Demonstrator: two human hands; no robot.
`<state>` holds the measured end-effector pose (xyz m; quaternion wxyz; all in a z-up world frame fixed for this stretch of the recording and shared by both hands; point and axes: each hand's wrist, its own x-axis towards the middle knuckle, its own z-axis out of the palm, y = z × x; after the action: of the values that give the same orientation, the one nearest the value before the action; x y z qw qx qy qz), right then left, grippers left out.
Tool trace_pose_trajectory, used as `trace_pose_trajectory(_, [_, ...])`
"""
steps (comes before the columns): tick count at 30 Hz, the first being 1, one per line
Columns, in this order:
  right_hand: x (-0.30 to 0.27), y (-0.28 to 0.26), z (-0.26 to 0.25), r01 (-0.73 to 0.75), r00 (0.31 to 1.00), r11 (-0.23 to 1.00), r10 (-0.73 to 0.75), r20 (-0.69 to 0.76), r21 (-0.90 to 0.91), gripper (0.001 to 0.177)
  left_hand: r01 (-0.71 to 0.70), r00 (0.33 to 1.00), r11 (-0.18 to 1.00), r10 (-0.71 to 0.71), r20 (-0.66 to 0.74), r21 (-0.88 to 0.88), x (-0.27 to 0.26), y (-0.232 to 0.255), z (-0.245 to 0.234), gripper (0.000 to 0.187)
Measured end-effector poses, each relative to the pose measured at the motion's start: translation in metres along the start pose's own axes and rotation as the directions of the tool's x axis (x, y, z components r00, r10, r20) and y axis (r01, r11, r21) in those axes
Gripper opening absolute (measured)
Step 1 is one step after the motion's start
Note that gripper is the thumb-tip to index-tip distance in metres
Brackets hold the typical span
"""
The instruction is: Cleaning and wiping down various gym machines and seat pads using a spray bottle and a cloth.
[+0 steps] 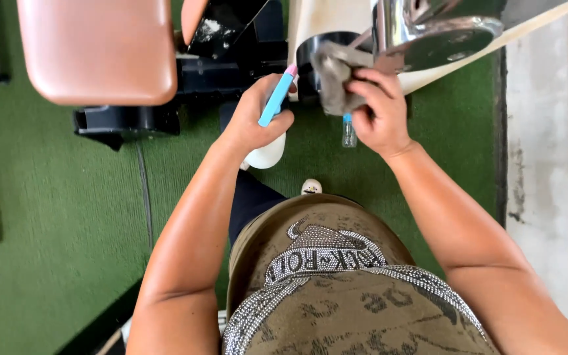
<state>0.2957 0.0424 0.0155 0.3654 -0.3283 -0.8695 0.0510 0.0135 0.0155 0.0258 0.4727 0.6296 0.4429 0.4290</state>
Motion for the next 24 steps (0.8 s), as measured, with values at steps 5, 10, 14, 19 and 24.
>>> trace_pose_trajectory(5, [-0.025, 0.016, 0.036, -0.389, 0.873, 0.906, 0.421, -0.246, 0.168, 0.029, -0.177, 0.971, 0.983, 0.181, 0.155, -0.042, 0.047, -0.013, -0.045, 0.053])
trace_pose_trajectory(10, [-0.024, 0.023, 0.079, -0.345, 0.459, 0.560, 0.801, -0.385, 0.753, 0.025, -0.082, 0.926, 0.994, 0.103, 0.362, -0.072, 0.084, -0.015, -0.087, 0.046])
trace_pose_trajectory(14, [-0.085, 0.048, 0.103, -0.254, 0.144, 0.361, 0.931, -0.334, 0.897, 0.035, -0.038, 0.841, 0.975, 0.149, 0.520, -0.218, 0.105, -0.019, -0.103, 0.058])
trace_pose_trajectory(19, [-0.052, -0.049, 0.117, -0.477, -0.307, -0.152, 0.952, -0.002, 0.866, 0.030, -0.219, 0.740, 0.917, 0.379, 0.555, -0.334, 0.125, -0.041, -0.101, 0.055])
trace_pose_trajectory(24, [-0.021, -0.142, 0.115, -0.393, -0.317, -0.029, 0.943, -0.106, 0.919, 0.029, -0.025, 0.708, 0.941, 0.256, 0.659, -0.338, 0.125, -0.069, -0.097, 0.068])
